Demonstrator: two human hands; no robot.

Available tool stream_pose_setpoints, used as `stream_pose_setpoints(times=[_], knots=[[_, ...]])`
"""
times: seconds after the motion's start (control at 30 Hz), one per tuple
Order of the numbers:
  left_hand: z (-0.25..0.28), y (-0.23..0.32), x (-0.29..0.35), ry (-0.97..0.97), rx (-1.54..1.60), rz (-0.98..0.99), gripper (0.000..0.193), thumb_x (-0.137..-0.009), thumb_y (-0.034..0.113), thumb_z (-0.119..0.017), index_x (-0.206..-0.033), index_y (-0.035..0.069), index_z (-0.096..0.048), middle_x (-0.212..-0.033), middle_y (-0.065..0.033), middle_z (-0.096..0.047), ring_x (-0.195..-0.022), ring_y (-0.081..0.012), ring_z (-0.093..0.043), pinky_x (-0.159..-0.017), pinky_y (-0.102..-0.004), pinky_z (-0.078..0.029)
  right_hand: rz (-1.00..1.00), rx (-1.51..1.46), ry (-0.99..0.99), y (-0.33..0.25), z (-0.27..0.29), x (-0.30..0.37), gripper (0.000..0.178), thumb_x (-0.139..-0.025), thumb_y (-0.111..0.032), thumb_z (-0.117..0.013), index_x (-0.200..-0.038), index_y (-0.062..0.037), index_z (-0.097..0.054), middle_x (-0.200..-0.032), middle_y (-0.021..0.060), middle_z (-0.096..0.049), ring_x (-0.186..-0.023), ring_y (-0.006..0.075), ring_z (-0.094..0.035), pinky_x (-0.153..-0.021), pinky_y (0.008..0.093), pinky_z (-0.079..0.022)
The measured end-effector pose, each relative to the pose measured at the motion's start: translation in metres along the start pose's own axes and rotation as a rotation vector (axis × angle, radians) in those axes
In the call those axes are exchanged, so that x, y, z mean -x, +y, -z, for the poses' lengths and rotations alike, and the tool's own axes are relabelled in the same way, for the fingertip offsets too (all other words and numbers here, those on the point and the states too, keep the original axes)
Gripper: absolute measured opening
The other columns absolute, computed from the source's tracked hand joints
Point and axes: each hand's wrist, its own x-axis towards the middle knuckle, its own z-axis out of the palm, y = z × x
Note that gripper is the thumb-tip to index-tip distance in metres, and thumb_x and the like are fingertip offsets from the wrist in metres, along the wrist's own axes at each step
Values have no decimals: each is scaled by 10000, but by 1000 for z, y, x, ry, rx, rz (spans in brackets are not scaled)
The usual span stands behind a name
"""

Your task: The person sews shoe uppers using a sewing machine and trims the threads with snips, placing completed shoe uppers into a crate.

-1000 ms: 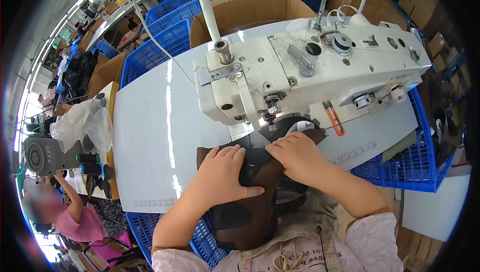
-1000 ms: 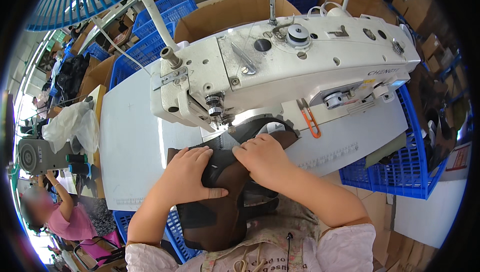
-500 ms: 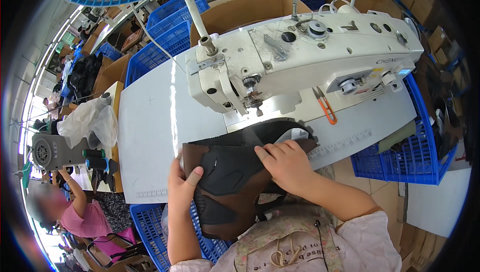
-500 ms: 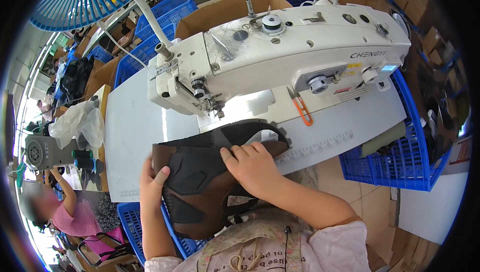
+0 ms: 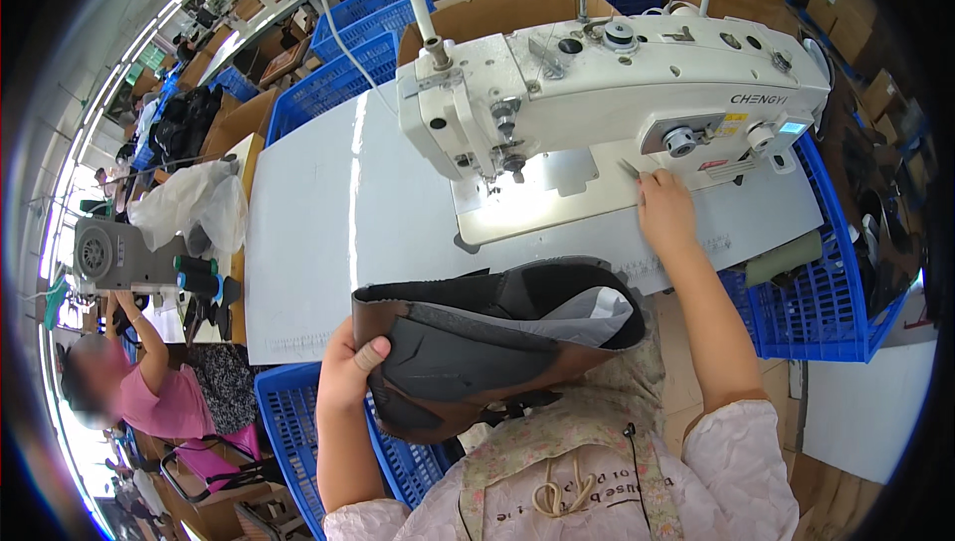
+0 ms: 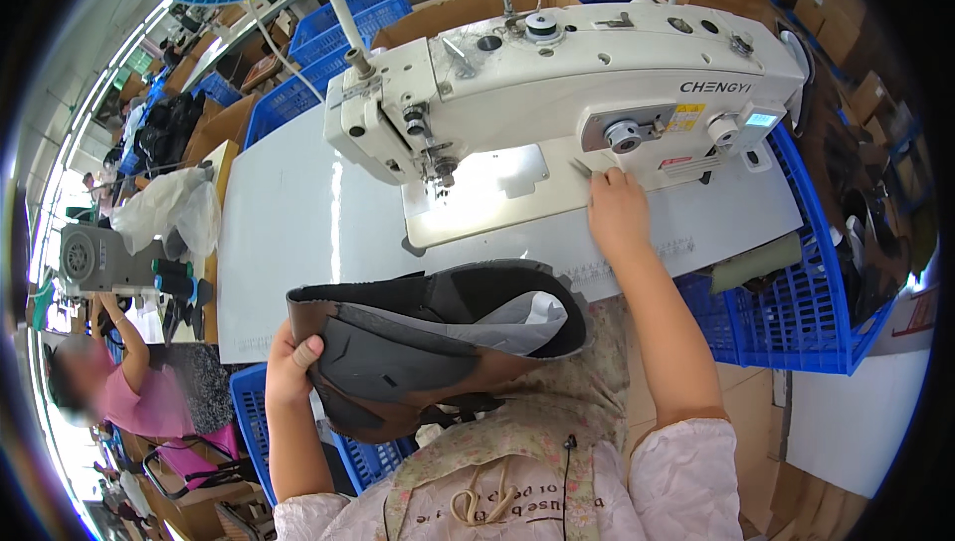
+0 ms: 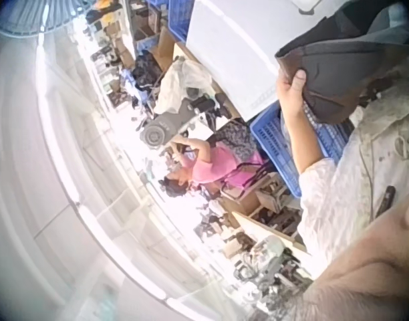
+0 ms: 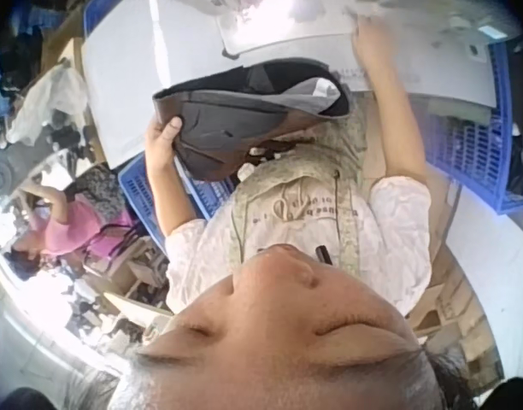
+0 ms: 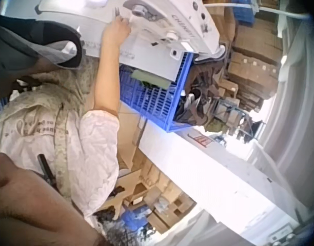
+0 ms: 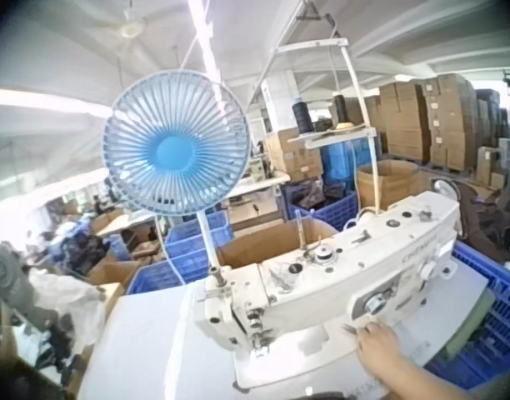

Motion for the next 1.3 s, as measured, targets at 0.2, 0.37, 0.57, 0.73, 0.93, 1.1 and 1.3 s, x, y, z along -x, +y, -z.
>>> stream_pose_setpoints(times=[0.2,0.37,0.57,0.73,0.93,1.1,1.3], knots=[[12,-2,6,-81,118,19,632,-758,314,-805,-1205,-69,-574,-1110,-121,-658,-1005,-208,-625,-894,-331,-486,-59,-548,103,14,4,8,142,-913,-165,-575,-892,-29,-610,-856,107,-631,-746,254,-620,-632,379,-492],[11,4,9,-122,130,47,625,-734,327,-816,-1172,-63,-601,-1095,-119,-665,-1002,-210,-628,-903,-333,-481,-236,-1300,-592,-53,117,-6,236,-947,-249,-586,-960,-22,-652,-737,83,-627,-597,120,-555,-541,292,-454],[6,6,8,-152,114,63,611,-721,351,-823,-1133,-54,-626,-1066,-110,-672,-992,-213,-631,-908,-327,-476,535,-1166,-515,-75,156,-14,251,-807,-240,-758,-968,-49,-733,-691,55,-625,-560,118,-531,-519,268,-425],[7,4,11,-175,119,67,599,-722,347,-823,-1127,-51,-629,-1053,-107,-674,-981,-210,-632,-907,-326,-475,697,-995,-580,-80,166,-18,331,-706,-251,-832,-969,-69,-747,-706,36,-635,-564,151,-540,-518,281,-412],[5,6,14,-182,120,65,589,-726,338,-821,-1125,-51,-630,-1053,-108,-674,-981,-209,-631,-903,-324,-475,743,-984,-564,-84,163,-17,310,-709,-292,-821,-939,-93,-760,-626,25,-569,-534,171,-519,-490,306,-377],[6,5,14,-194,110,70,582,-725,340,-821,-1116,-50,-636,-1047,-113,-677,-976,-210,-633,-901,-326,-477,776,-951,-554,-89,164,-18,268,-710,-289,-816,-901,-108,-766,-585,18,-540,-518,172,-510,-482,318,-365],[5,4,12,-188,106,61,589,-723,344,-822,-1118,-52,-636,-1046,-118,-677,-968,-214,-635,-895,-331,-480,758,-988,-593,-90,164,-20,252,-709,-281,-815,-882,-104,-766,-591,22,-557,-527,178,-524,-488,317,-378]])
